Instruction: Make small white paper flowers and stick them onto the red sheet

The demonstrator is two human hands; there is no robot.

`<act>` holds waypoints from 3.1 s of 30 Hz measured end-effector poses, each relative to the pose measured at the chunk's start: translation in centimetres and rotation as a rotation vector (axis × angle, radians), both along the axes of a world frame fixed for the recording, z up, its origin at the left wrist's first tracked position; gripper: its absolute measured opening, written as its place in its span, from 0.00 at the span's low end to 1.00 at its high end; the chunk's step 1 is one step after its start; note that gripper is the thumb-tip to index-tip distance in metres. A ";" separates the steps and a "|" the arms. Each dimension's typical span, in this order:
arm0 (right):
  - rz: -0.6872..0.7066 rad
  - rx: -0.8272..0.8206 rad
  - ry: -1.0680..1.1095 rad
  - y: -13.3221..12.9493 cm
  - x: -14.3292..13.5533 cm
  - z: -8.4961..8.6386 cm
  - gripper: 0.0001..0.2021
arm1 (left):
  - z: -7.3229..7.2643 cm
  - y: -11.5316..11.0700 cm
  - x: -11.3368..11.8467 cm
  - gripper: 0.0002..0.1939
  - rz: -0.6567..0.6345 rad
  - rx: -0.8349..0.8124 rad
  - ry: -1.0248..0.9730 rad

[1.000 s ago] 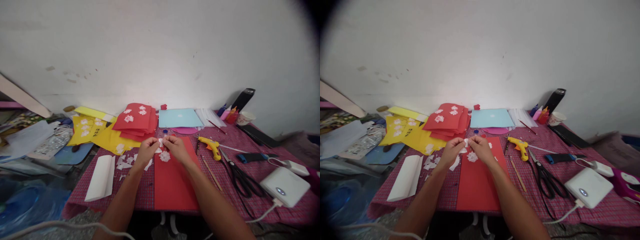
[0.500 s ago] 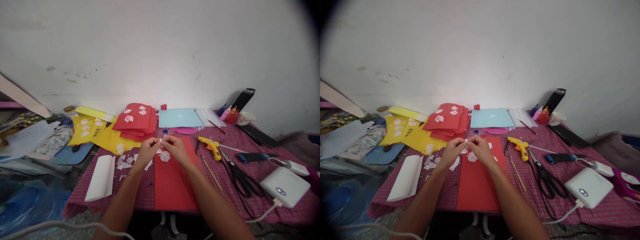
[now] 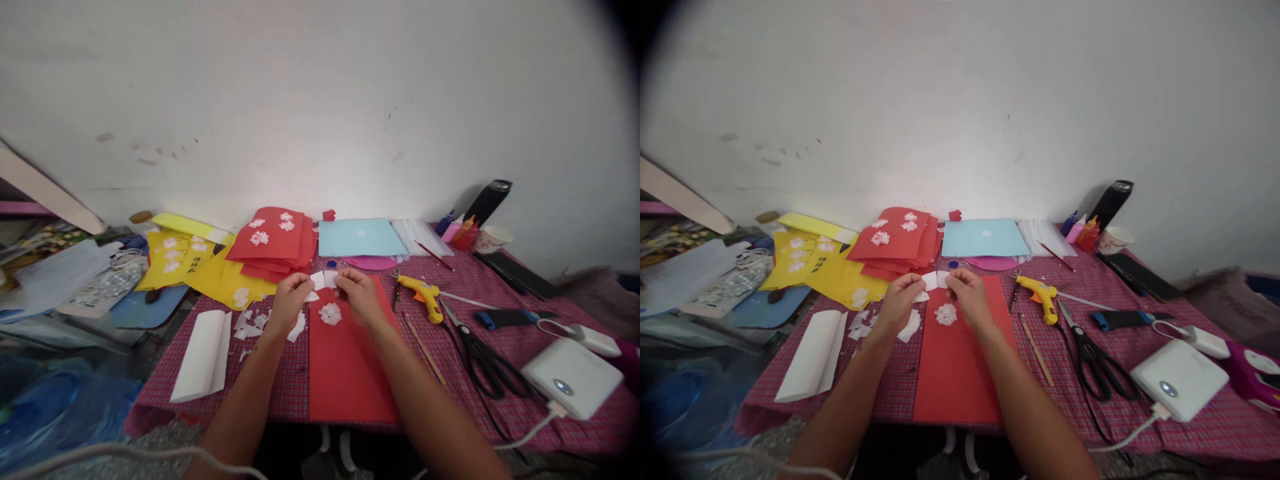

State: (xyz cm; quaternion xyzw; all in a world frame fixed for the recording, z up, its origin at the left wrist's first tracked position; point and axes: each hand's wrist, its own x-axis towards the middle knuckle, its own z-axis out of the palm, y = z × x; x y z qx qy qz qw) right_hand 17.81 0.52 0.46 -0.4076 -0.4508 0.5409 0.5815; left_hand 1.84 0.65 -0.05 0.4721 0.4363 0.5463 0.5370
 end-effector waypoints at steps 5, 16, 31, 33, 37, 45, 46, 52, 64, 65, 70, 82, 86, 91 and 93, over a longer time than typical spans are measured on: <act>-0.083 -0.056 0.066 0.3 0.3 0.0 0.07 | 0.3 0.2 -0.1 0.09 0.060 -0.042 -0.120; 0.068 0.699 -0.933 -1.9 -3.1 -1.7 0.08 | 2.2 1.1 -2.6 0.11 0.411 0.049 -0.448; 0.064 0.064 -0.148 -0.4 -0.7 -0.2 0.14 | 0.9 0.1 -0.4 0.09 0.060 0.002 -0.185; 0.116 0.019 -0.072 -0.5 -0.8 -0.2 0.16 | 0.6 -0.1 -0.1 0.09 -0.005 0.015 -0.126; 0.061 0.020 -0.089 -0.6 -1.0 -0.2 0.16 | 0.2 -0.2 0.0 0.08 -0.041 0.036 -0.055; 0.005 0.077 -0.204 -0.4 -0.8 -0.3 0.16 | 0.3 -0.2 0.2 0.10 -0.079 0.032 -0.016; -0.002 0.084 -0.215 -0.3 -0.8 -0.3 0.16 | 0.3 -0.2 0.2 0.10 -0.074 0.046 0.008; -0.042 0.092 -0.274 -0.3 -0.8 -0.5 0.16 | 0.0 -0.1 0.1 0.09 -0.055 0.032 0.025; -0.042 0.098 -0.286 -0.1 -0.8 -1.1 0.17 | 0.2 -0.1 0.2 0.10 -0.082 -0.003 -0.099; -0.040 0.102 -0.290 -0.1 -0.8 -1.1 0.17 | 0.2 -0.1 0.2 0.11 -0.088 0.005 -0.088; -0.044 0.113 -0.305 0.0 -0.9 -1.1 0.17 | -0.1 -0.1 0.2 0.10 -0.046 0.035 0.029; -0.058 0.132 -0.353 0.0 -0.8 -1.1 0.17 | -0.1 0.0 0.2 0.13 -0.116 0.047 -0.049; -0.058 0.126 -0.364 -0.1 -0.9 -1.0 0.17 | -0.5 0.1 0.1 0.13 -0.067 0.069 0.070; -0.052 0.120 -0.341 0.0 -0.8 -1.2 0.17 | -0.7 0.3 0.1 0.13 -0.014 0.058 0.097; -0.054 0.129 -0.319 0.0 -0.8 -1.2 0.16 | -0.6 0.2 0.2 0.13 0.002 0.042 0.084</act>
